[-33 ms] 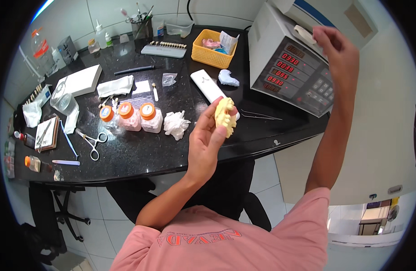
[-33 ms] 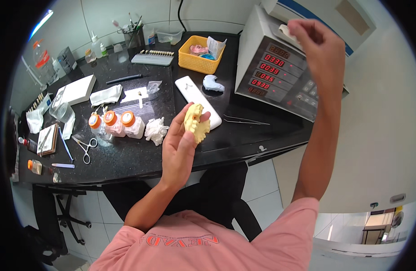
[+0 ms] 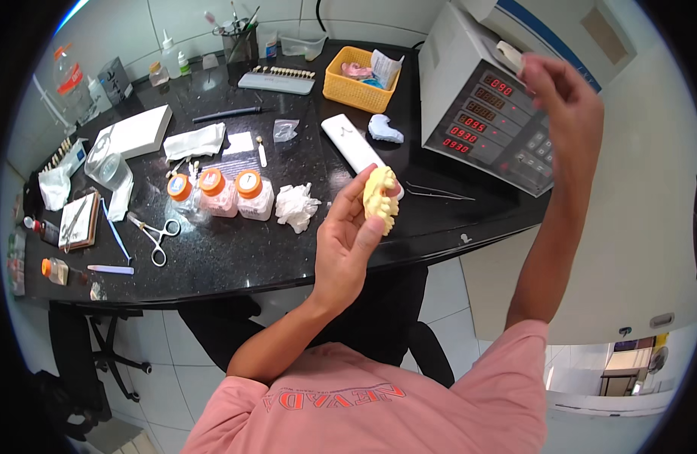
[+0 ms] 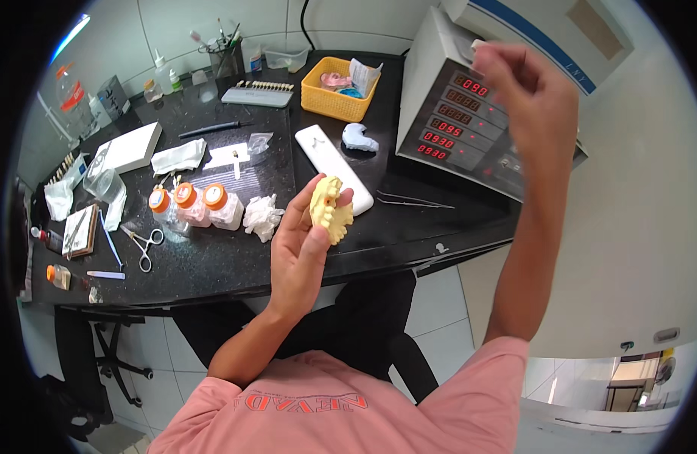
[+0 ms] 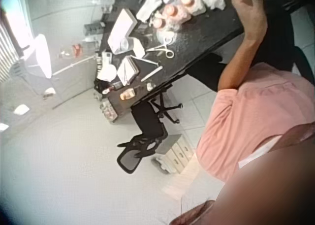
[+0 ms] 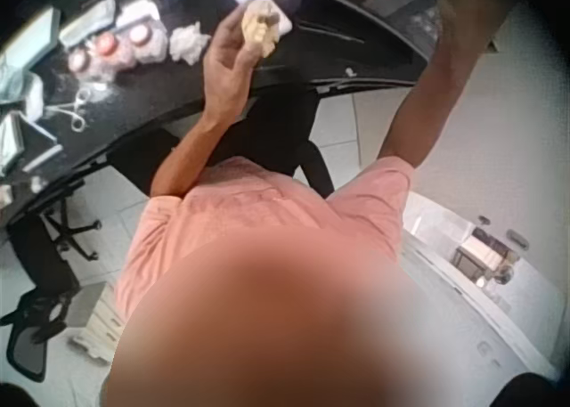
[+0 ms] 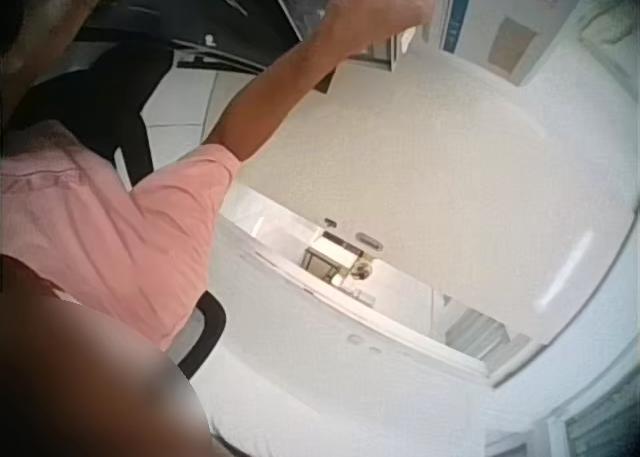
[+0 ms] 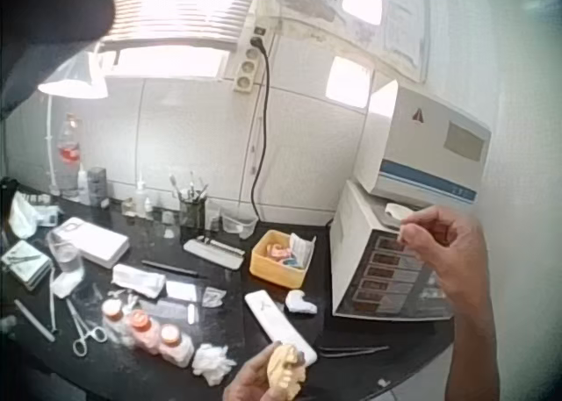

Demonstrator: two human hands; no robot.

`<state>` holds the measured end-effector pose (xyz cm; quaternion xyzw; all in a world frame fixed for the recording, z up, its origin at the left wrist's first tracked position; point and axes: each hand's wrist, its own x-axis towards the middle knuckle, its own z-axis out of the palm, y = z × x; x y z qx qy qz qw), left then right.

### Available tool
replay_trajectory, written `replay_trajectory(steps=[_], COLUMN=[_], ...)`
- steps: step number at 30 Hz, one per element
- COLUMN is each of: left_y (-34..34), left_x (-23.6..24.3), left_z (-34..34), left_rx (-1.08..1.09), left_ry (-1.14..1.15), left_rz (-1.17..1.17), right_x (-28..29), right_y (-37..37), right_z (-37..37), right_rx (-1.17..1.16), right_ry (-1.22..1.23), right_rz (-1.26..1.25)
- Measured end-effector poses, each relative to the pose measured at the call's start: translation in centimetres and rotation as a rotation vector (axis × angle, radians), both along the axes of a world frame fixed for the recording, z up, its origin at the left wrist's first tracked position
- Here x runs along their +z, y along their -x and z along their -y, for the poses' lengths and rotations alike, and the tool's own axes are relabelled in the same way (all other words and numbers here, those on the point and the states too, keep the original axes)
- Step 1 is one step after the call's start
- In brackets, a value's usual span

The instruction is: The recorder examines, fits together, and reviews documentation for dental cast models at a laboratory workbench.

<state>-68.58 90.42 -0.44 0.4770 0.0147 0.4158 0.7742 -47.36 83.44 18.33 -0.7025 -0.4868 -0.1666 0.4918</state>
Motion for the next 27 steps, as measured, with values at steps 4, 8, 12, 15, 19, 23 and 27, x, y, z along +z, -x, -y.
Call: replay_trajectory(steps=[4, 8, 12, 15, 19, 23, 27], left_y=[1.8, 3.0, 3.9, 4.1, 4.4, 4.6, 4.6], left_x=[0.1, -0.5, -1.1, -1.1, -0.8, -0.5, -0.4], left_z=[1.0, 1.7, 1.8, 1.9, 2.1, 2.3, 2.5], left_rx=[-0.021, 0.060, 0.087, 0.105, 0.105, 0.083, 0.082], left_ry=[0.049, -0.006, -0.017, -0.012, -0.044, -0.094, -0.138], left_rz=[0.043, 0.007, -0.024, -0.029, -0.035, -0.035, -0.053], right_x=[-7.0, -12.7, -13.6, -13.9, -14.1, -14.6, -14.6], right_y=[8.1, 11.3, 13.2, 13.3, 13.6, 13.2, 13.3], right_z=[1.9, 2.7, 2.6, 2.6, 3.0, 3.3, 3.7], right_rx=[0.413, 0.662, 0.638, 0.608, 0.609, 0.697, 0.697], right_ry=[0.006, -0.167, -0.147, -0.111, -0.133, -0.104, -0.109], right_rz=[-0.469, -0.715, -0.793, -0.797, -0.836, -0.774, -0.768])
